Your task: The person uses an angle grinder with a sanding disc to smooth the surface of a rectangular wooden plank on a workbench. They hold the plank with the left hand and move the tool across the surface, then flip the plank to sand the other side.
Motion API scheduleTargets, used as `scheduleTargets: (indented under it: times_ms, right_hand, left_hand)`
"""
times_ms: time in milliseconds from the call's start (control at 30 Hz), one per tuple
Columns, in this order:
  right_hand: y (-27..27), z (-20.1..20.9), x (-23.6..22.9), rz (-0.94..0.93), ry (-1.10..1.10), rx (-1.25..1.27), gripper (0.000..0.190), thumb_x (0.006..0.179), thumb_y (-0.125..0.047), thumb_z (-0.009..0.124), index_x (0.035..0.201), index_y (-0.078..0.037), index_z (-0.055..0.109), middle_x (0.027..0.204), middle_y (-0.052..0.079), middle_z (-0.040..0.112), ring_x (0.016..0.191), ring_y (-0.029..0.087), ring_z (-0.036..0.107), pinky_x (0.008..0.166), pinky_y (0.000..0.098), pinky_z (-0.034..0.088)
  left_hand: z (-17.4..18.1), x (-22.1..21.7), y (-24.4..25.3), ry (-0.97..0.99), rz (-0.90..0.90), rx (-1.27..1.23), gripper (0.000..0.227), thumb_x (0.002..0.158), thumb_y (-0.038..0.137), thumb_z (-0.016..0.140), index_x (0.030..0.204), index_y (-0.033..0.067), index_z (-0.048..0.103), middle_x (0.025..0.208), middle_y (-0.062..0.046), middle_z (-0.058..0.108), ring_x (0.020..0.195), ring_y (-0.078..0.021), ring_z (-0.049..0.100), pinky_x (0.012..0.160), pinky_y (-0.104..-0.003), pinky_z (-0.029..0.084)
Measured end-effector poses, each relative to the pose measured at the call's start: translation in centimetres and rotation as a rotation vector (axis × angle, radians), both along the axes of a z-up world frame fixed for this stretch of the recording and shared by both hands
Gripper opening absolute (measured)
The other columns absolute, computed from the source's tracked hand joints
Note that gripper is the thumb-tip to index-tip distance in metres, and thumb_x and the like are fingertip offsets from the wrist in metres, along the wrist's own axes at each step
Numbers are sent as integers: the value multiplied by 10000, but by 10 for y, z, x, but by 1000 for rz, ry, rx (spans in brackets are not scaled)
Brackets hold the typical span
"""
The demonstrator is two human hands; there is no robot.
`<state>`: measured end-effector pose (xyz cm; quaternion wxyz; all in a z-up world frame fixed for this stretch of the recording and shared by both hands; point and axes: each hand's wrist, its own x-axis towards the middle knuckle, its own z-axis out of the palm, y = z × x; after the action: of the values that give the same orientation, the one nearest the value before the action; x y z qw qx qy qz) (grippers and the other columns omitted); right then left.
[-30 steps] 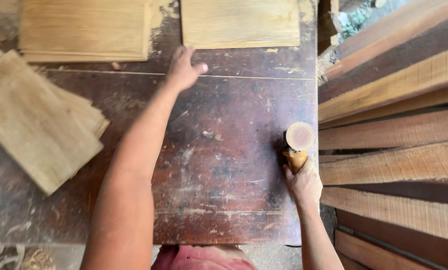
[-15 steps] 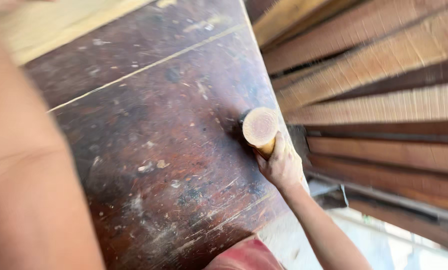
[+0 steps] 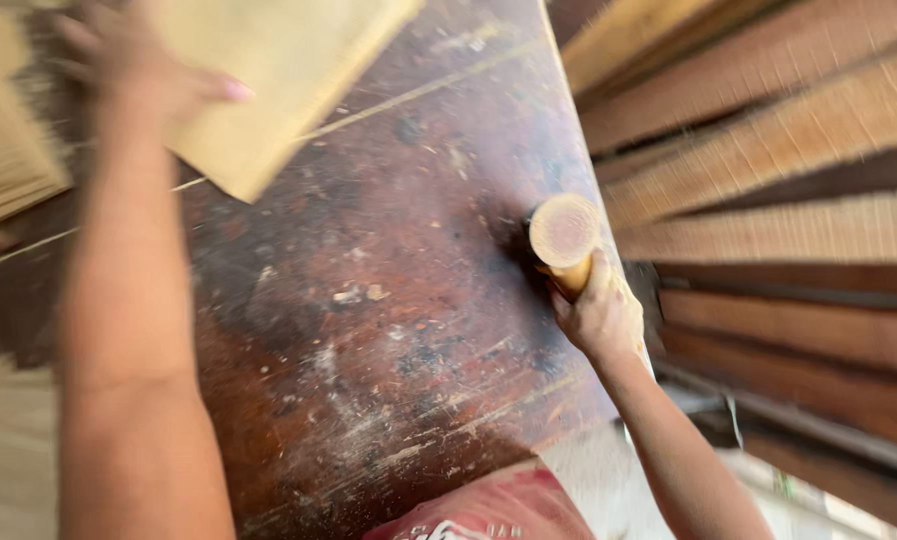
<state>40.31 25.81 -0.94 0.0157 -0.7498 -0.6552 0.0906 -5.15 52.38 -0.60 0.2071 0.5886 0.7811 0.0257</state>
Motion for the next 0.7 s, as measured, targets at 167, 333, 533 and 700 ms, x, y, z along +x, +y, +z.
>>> scheduleTargets:
  times_ms: [167, 333, 533, 700]
  right_hand:
    - [-3, 0, -1, -22, -6, -14, 718, 815, -412, 807, 1317, 6, 508, 1076, 253, 703, 929, 434, 693, 749, 521, 564]
    - [-4, 6, -1, -89, 46, -106, 587, 844, -425, 783, 1234, -62, 538, 1074, 208, 710, 940, 428, 695, 777, 544, 556]
    - [-13, 12, 4, -73, 44, -76, 587, 840, -444, 793, 1202, -56, 542, 1054, 216, 701, 937, 437, 691, 780, 548, 553]
    - [-18, 1, 10, -41, 39, -57, 552, 902, -468, 780, 1179, -49, 550, 1048, 228, 699, 950, 445, 692, 801, 542, 555]
  left_hand:
    - [-29, 8, -86, -44, 144, -36, 1340, 542, 509, 973, 1601, 73, 279, 1490, -332, 420, 1437, -482, 272, 1196, -673, 163]
    - [-18, 0, -168, -103, 178, -35, 997, 572, 495, 994, 1301, -20, 549, 1386, -304, 517, 1333, -446, 434, 1133, -568, 327]
    - [27, -11, -304, -479, 252, 37, 544, 721, 279, 870, 1129, 14, 625, 1119, -210, 688, 1053, -340, 678, 890, -427, 536]
    - [85, 8, -409, -451, 183, 161, 353, 813, 128, 802, 1080, -1, 611, 999, -173, 730, 953, -303, 722, 829, -404, 548]
